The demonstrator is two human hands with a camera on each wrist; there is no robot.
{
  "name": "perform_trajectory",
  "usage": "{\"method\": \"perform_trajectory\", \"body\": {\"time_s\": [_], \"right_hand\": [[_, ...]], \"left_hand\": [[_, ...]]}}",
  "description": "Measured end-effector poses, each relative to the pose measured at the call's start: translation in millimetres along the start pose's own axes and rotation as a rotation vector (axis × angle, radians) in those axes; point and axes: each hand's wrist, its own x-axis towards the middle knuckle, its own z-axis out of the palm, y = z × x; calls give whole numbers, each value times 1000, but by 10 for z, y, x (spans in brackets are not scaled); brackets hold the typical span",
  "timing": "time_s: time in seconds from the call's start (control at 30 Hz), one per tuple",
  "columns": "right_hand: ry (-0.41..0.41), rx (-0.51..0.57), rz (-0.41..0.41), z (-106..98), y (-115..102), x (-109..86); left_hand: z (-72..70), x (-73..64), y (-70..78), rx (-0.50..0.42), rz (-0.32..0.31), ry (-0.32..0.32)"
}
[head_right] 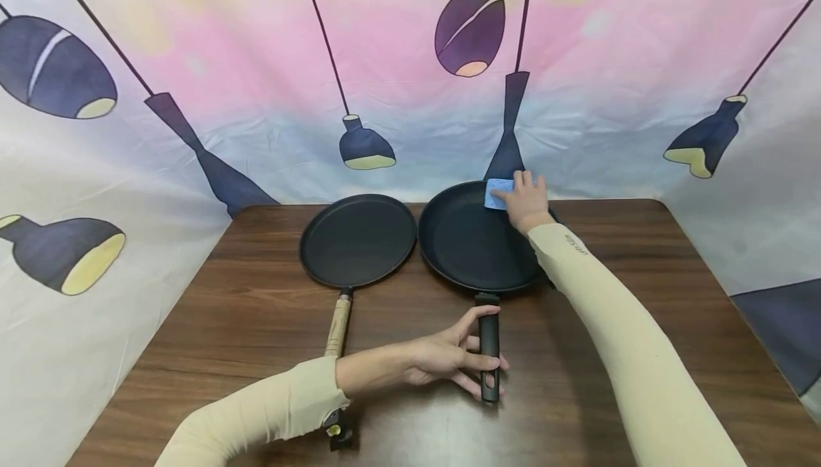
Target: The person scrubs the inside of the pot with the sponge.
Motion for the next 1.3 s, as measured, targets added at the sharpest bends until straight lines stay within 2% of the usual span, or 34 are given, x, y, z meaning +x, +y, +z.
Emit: {"method": "perform_trajectory", "body": {"time_s": [0.23, 0.47, 0.67, 0.77, 0.93, 1.07, 1.17, 1.23, 1.3], "right_hand": [[-95, 28, 43, -136, 239, -260], [-294, 239, 76, -325, 417, -446], [-452, 290, 51, -451, 410, -610], [-515, 294, 23, -497, 351, -709], [-567, 288, -55, -583, 218, -891], [-655, 388, -95, -646, 99, -1015], [-688, 465, -178, -673, 6, -1087], [-662, 479, -251, -676, -59, -1115], [-600, 471, -332, -651, -126, -1116]], "left_hand": [[-32, -4, 2, -28, 25, 26], [-55, 3, 11, -28, 52, 58], [-61, -8, -9, -36, 66, 68], [-60, -19, -19, -42, 71, 67], [-49, -16, -33, -54, 83, 52], [-34, -5, -40, -53, 82, 36], [-20, -1, -44, -50, 79, 28], [-14, 2, -47, -48, 78, 26], [-9, 10, -47, -48, 81, 23]]}}
